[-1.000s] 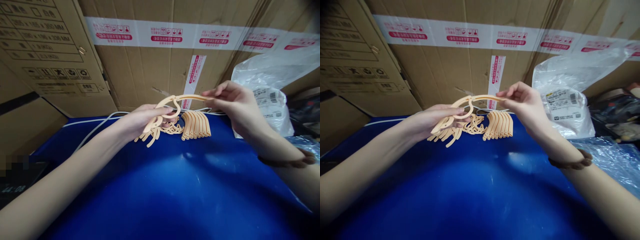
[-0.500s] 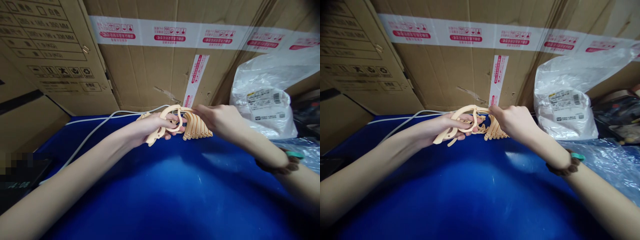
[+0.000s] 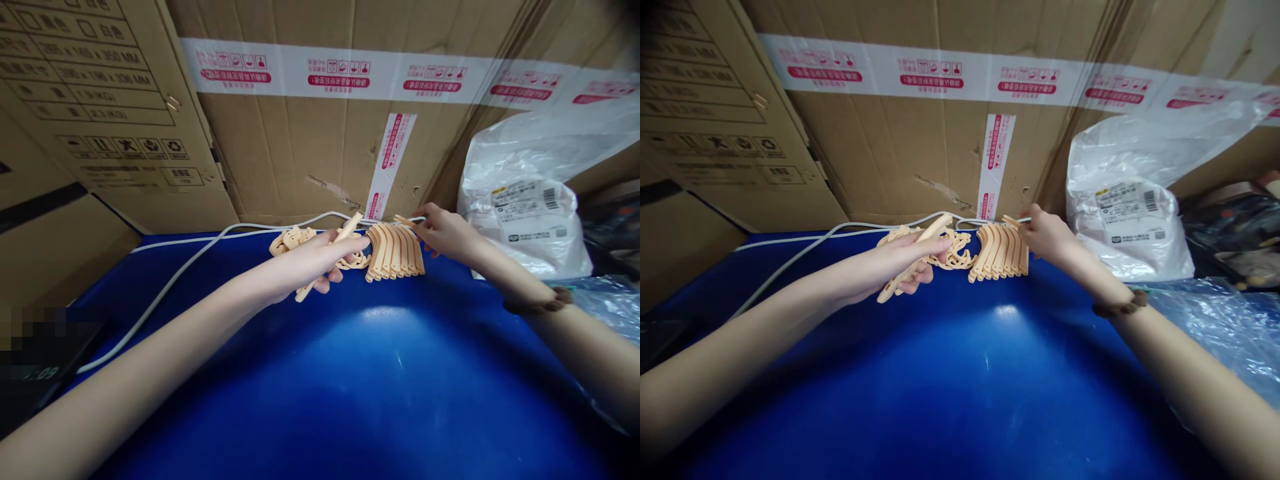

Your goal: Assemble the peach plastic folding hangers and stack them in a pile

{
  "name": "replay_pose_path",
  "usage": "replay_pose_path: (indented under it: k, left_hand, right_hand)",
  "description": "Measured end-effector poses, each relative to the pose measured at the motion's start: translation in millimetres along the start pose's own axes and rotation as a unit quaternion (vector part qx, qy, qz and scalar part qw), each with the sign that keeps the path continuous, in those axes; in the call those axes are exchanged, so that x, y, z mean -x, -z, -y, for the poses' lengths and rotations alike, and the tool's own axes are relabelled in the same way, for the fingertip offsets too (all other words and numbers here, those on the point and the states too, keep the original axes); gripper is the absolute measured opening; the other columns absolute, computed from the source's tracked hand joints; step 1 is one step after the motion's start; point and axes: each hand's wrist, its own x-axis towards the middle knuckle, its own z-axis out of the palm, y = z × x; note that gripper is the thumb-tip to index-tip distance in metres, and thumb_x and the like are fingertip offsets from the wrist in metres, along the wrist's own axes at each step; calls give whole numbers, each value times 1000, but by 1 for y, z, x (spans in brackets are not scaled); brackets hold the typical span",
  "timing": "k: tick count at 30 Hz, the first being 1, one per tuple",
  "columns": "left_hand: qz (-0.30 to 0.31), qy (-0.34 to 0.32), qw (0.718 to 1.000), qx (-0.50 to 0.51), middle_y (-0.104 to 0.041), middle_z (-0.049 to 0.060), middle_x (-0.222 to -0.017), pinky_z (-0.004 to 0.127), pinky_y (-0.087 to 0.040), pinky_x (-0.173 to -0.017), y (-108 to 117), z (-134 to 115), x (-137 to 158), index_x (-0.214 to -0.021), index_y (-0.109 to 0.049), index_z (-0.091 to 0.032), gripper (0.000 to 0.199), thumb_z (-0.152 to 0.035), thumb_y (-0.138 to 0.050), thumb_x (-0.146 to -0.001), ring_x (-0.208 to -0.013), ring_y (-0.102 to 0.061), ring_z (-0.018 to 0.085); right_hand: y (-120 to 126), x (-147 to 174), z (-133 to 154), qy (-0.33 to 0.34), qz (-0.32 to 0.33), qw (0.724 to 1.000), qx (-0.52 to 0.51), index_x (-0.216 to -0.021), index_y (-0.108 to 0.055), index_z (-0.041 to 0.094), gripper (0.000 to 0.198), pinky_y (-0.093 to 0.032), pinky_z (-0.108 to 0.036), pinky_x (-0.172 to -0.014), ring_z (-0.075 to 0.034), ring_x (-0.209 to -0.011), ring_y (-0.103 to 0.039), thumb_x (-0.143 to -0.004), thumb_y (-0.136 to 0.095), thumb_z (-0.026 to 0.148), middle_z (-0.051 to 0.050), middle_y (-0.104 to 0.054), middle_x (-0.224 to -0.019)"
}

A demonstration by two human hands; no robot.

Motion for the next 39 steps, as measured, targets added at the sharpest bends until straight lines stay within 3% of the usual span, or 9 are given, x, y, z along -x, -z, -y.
replay_pose_path:
  k: [3,6,13,20,28,32,35,37,39]
  left_hand:
    - [8,11,998,68,-50,1,-84,12,-23,-35,0,2,-2,-86,-48,-18,40,-58,-54,-85,-48,-39,3]
    - [17,46,992,113,-51,0,-82,13,-22,-33,-1,3,-6,-83,-46,-18,37,-55,-45,-90,-42,-37,2]
    - [-3,48,994,95,-53,0,-75,15,-27,-33,0,4,-11,-84,-49,-18,17,-30,-43,-94,-42,-43,5]
    - [-17,19,997,73,-42,-4,-53,18,-34,-41,1,4,-7,-78,-50,-17,20,-25,-45,-95,-46,-47,9]
    - [-22,-6,995,97,-60,3,-78,20,-45,-49,3,4,-7,-101,-56,-12,15,-22,-47,-95,-58,-55,9]
    - [-40,-36,994,97,-62,5,-86,23,-52,-54,2,5,-8,-102,-54,-13,11,-20,-48,-95,-65,-61,12]
    - [-49,-64,992,98,-61,2,-82,21,-53,-56,-1,4,-8,-96,-51,-14,6,-20,-52,-94,-65,-64,11]
    - [-69,-86,989,96,-62,1,-81,21,-54,-56,-2,4,-8,-91,-48,-16,9,-23,-48,-97,-62,-65,11]
    - [-85,-121,986,79,-63,1,-79,24,-56,-56,-1,3,-8,-88,-45,-17,16,-28,-41,-99,-58,-66,12]
  right_hand:
    - [-3,3,3,2,-27,998,53,-115,-59,17,33,-45,-34,-60,-27,-75,-67,-88,-49,33,-12,-71,-86]
    - [-4,6,7,4,-38,995,91,-111,-64,19,33,-44,-37,-66,-32,-88,-67,-86,-50,35,-13,-72,-94]
    - [-8,13,14,25,-52,993,105,-112,-67,19,40,-44,-36,-64,-32,-89,-67,-88,-47,44,-13,-72,-98]
    - [-10,14,15,40,-63,993,87,-116,-63,17,39,-43,-35,-64,-31,-88,-67,-88,-45,38,-13,-73,-95]
    - [-5,14,18,48,-70,993,78,-111,-65,18,33,-38,-32,-61,-27,-81,-65,-88,-46,32,-9,-72,-84]
    - [1,31,40,118,8,985,-124,-86,-68,17,50,-37,-31,-58,-19,-63,-56,-93,-37,56,-6,-63,-68]
    - [8,50,60,213,144,922,-289,-78,-62,18,43,-37,-27,-55,-14,-60,-49,-91,-46,56,-1,-57,-69]
    - [15,59,69,226,130,914,-312,-69,-56,19,38,-33,-26,-52,-12,-57,-43,-90,-52,51,2,-48,-63]
    - [23,63,71,215,70,929,-292,-63,-52,20,38,-29,-26,-49,-11,-53,-39,-90,-53,46,3,-42,-58]
